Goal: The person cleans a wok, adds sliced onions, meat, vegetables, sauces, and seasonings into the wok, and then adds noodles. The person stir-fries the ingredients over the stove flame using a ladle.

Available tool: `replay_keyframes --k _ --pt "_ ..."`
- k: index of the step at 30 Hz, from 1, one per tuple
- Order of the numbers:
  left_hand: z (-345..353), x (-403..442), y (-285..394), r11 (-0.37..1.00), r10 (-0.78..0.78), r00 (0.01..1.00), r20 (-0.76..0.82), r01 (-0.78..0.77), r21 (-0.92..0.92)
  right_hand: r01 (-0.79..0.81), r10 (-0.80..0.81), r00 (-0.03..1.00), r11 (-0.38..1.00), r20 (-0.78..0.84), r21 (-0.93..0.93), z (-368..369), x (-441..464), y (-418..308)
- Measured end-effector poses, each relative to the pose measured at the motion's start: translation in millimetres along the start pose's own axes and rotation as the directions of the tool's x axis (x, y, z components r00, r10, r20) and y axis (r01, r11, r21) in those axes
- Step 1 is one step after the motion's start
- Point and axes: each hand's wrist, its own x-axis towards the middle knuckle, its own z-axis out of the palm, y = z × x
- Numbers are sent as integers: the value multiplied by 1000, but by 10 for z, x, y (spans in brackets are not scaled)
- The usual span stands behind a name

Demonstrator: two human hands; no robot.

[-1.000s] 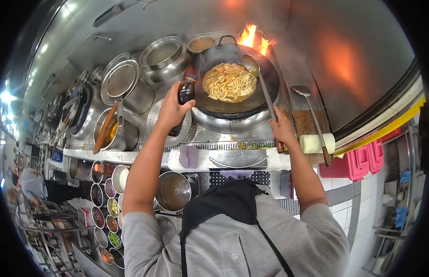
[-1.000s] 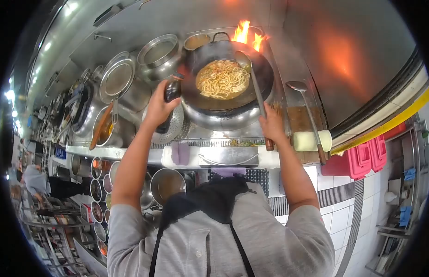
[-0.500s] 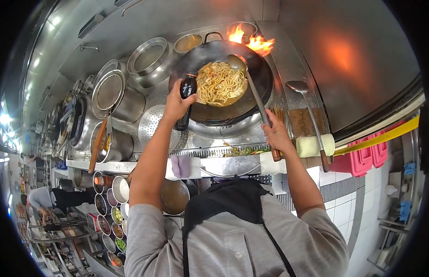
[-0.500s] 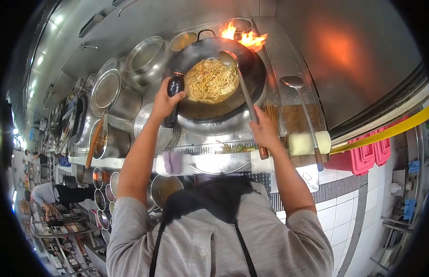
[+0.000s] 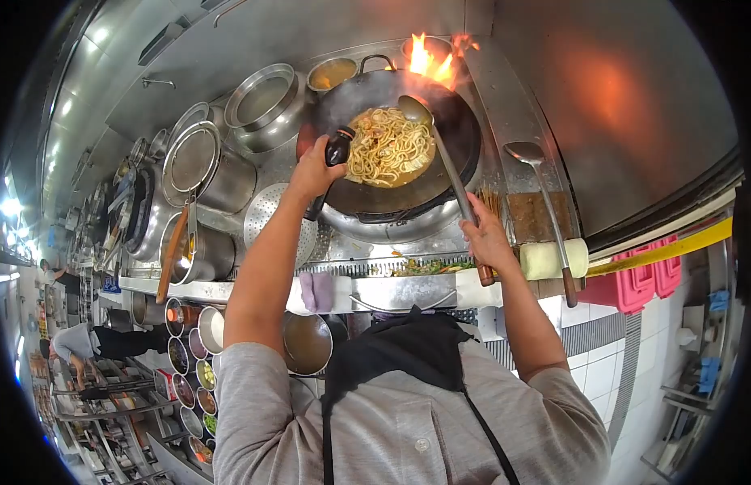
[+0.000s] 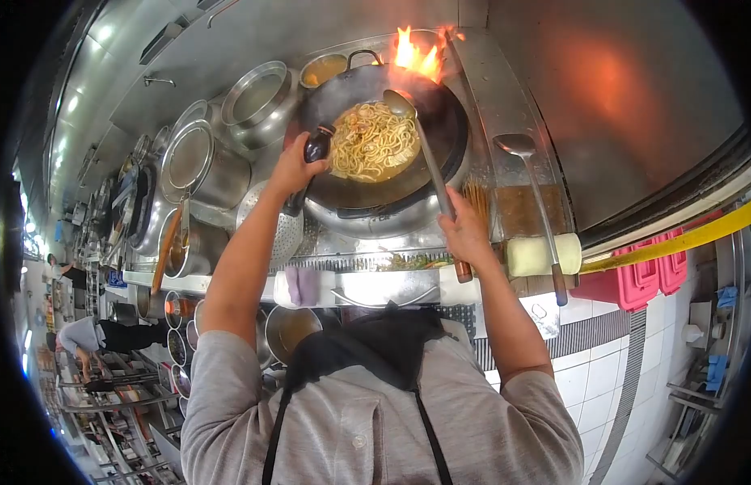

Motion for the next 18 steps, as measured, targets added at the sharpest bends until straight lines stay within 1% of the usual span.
replay_keyframes --k 1,3,4,5,7,8,10,11,13,14,15,16,17,18 --pt "-35 -57 63 1000 -1 1000 1 1 1 18 -18 1000 999 -1 -32 -4 0 6" --pt "-158 -147 246 973 -73 995 -65 56 -223 -62 61 998 995 22 75 -14 -29 -100" --pt "-140 -137 227 968 -45 987 -155 5 -251 -62 60 998 995 23 76 -15 -32 -111" --pt "-141 -129 198 968 -46 987 -156 5 -250 -67 65 998 994 23 85 -17 -38 -119" --pt "-164 -118 168 982 -65 984 -166 34 -185 -70 68 997 993 25 93 -19 -33 -87" --pt "-179 -85 139 982 -66 984 -168 34 -183 -40 39 999 996 17 83 -9 -14 -24" --pt "-213 56 69 995 -81 994 -71 77 -66 -7 7 1000 997 9 76 3 -1 -3" --pt "-211 107 34 995 -81 994 -71 76 -66 -23 22 1000 996 12 81 0 -9 -24" --pt "-199 201 -14 994 -59 996 -71 65 85 -40 39 999 995 14 88 -29 -28 -133" --pt "-211 237 8 994 -59 996 -70 65 85 -133 130 991 988 38 82 -58 -49 -244" --pt "-219 265 28 983 -101 995 -6 101 156 -226 221 973 971 62 73 -71 -61 -298" --pt "-234 278 48 965 -147 988 54 131 227 -226 222 973 971 63 72 -70 -59 -293" --pt "-253 275 61 965 -148 988 54 132 227 -213 209 976 975 57 70 -70 -56 -283" --pt "-269 263 73 968 -154 982 108 128 215 -200 196 979 978 52 67 -69 -55 -267"
